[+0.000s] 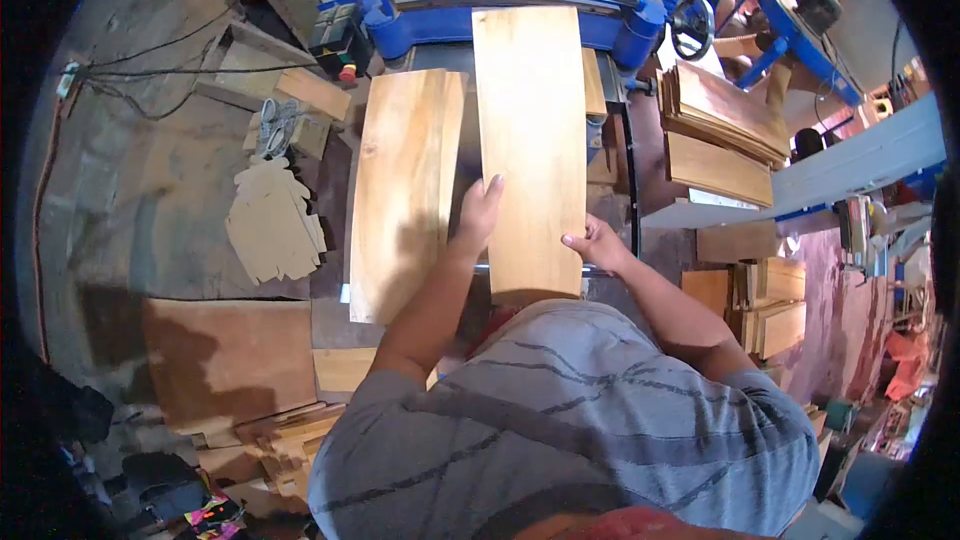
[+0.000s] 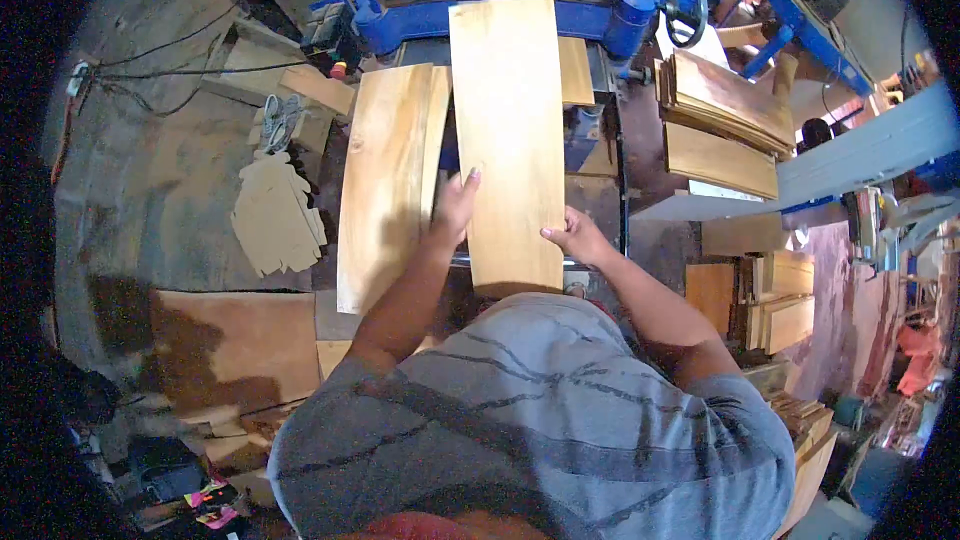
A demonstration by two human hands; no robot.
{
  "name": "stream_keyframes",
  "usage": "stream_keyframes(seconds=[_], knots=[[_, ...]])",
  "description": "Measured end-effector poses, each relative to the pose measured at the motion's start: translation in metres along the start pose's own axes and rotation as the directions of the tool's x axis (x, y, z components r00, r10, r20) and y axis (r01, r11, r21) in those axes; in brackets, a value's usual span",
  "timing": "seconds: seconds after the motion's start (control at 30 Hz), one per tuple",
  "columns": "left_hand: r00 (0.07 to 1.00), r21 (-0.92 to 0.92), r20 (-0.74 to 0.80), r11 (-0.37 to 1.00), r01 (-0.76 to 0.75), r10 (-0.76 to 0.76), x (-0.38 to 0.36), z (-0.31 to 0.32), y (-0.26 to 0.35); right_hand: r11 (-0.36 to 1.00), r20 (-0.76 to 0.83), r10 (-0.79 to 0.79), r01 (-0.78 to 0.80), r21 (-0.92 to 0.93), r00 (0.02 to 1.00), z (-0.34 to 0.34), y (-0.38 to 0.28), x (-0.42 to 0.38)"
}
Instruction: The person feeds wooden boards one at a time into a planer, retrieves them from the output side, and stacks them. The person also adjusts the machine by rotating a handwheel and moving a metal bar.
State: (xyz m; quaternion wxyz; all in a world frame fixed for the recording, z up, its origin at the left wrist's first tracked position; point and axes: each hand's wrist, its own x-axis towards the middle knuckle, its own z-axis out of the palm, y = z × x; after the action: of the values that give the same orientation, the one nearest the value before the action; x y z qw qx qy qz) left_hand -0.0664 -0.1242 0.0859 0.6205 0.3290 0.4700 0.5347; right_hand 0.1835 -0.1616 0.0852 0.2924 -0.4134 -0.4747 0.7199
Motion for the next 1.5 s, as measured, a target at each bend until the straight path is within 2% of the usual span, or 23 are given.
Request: stream_keyframes(seconds=[0.03,0.07,0.13,0.2,0.23,0.3,0.37,0.5,0.57,0.63,0.7,0.73,0.8,0.9,1.0,1.1,1.17,1.2,1.27,1.33,1.4,1.47,1.5], knots=[[0.996,0.176,-0.079,0.983,0.056,-0.042,0.004,-0.001,-0.018,0.996,-0.015,0.032,-0.033,-0.084,0.999,-0.006,0.004,-0.009],[0.997,0.177,-0.069,0.983,0.047,-0.035,0.007,-0.001,-0.035,0.983,-0.033,0.059,-0.064,-0.170,0.998,-0.011,0.008,-0.014],[0.993,0.362,-0.102,0.932,-0.012,0.052,-0.007,0.008,-0.048,0.988,-0.061,0.059,-0.067,-0.142,0.996,-0.006,0.000,-0.029],[0.995,0.434,-0.086,0.901,-0.012,0.055,-0.009,0.011,-0.054,0.970,-0.192,0.205,-0.226,-0.095,0.960,-0.003,-0.009,-0.039],[0.996,0.453,-0.072,0.891,-0.018,0.057,-0.009,0.013,-0.057,0.969,-0.198,0.207,-0.228,-0.091,0.958,-0.006,-0.004,-0.036],[0.997,0.469,-0.058,0.883,-0.016,0.049,-0.013,0.018,-0.061,0.981,-0.355,0.122,-0.166,-0.096,0.927,-0.021,0.010,-0.019],[0.999,0.622,-0.034,0.783,0.014,0.009,-0.015,0.023,-0.055,0.987,-0.451,0.079,-0.133,-0.089,0.889,-0.030,0.007,-0.007],[0.999,0.653,0.002,0.757,-0.033,0.042,-0.014,0.015,-0.078,0.985,-0.491,0.018,-0.101,-0.143,0.871,-0.040,0.028,0.005],[0.998,0.675,0.061,0.737,-0.033,-0.012,-0.013,0.011,-0.083,0.991,-0.483,0.013,-0.076,-0.113,0.876,-0.038,0.031,0.001],[0.996,0.673,0.085,0.739,-0.037,-0.027,0.000,-0.004,-0.117,0.995,-0.474,0.004,-0.051,-0.085,0.880,-0.041,0.038,0.001],[0.993,0.669,0.107,0.742,-0.037,-0.047,0.005,-0.008,-0.128,0.993,-0.486,-0.072,0.018,-0.116,0.871,-0.046,0.049,0.002],[0.987,0.678,0.139,0.734,-0.035,-0.082,0.005,-0.009,-0.128,0.994,-0.488,-0.068,0.016,-0.111,0.870,-0.047,0.049,-0.001],[0.978,0.689,0.170,0.724,-0.033,-0.117,0.003,-0.011,-0.127,0.987,-0.480,0.036,-0.106,-0.121,0.877,-0.050,0.043,-0.005],[0.971,0.695,0.185,0.718,-0.021,-0.151,0.006,-0.012,-0.126,0.992,-0.460,0.067,-0.109,-0.067,0.885,-0.049,0.041,-0.001],[0.966,0.596,0.198,0.803,0.017,-0.167,0.011,-0.016,-0.139,0.991,-0.464,0.032,-0.087,-0.097,0.885,-0.050,0.037,0.006],[0.987,0.526,0.128,0.850,0.013,-0.095,0.012,-0.006,-0.129,0.984,-0.446,0.065,-0.132,-0.122,0.893,-0.057,0.025,0.013],[0.996,0.706,0.036,0.707,0.035,-0.085,0.018,0.001,-0.116,0.983,-0.445,0.100,-0.158,-0.097,0.890,-0.060,0.014,0.020],[0.996,0.708,0.036,0.705,0.033,-0.083,0.023,0.003,-0.115,0.978,-0.449,0.142,-0.194,-0.072,0.882,-0.062,0.008,0.023],[0.995,0.654,0.006,0.753,0.070,-0.098,0.037,0.009,-0.115,0.988,-0.466,0.066,-0.124,-0.096,0.882,-0.068,0.002,0.032],[0.994,0.634,0.015,0.770,0.071,-0.104,0.050,0.013,-0.109,0.938,-0.511,0.108,-0.258,-0.233,0.853,-0.076,-0.007,0.042],[0.995,0.615,0.019,0.786,0.066,-0.099,0.059,0.015,-0.103,0.938,-0.473,0.100,-0.241,-0.248,0.875,-0.086,0.005,0.056],[0.996,0.598,-0.052,0.797,0.087,-0.070,0.066,0.014,-0.100,0.993,-0.441,0.118,-0.109,0.046,0.890,-0.084,0.022,0.067],[0.996,0.601,-0.054,0.794,0.088,-0.070,0.061,0.014,-0.095,0.993,-0.438,0.119,-0.108,0.050,0.891,-0.081,0.032,0.063]])
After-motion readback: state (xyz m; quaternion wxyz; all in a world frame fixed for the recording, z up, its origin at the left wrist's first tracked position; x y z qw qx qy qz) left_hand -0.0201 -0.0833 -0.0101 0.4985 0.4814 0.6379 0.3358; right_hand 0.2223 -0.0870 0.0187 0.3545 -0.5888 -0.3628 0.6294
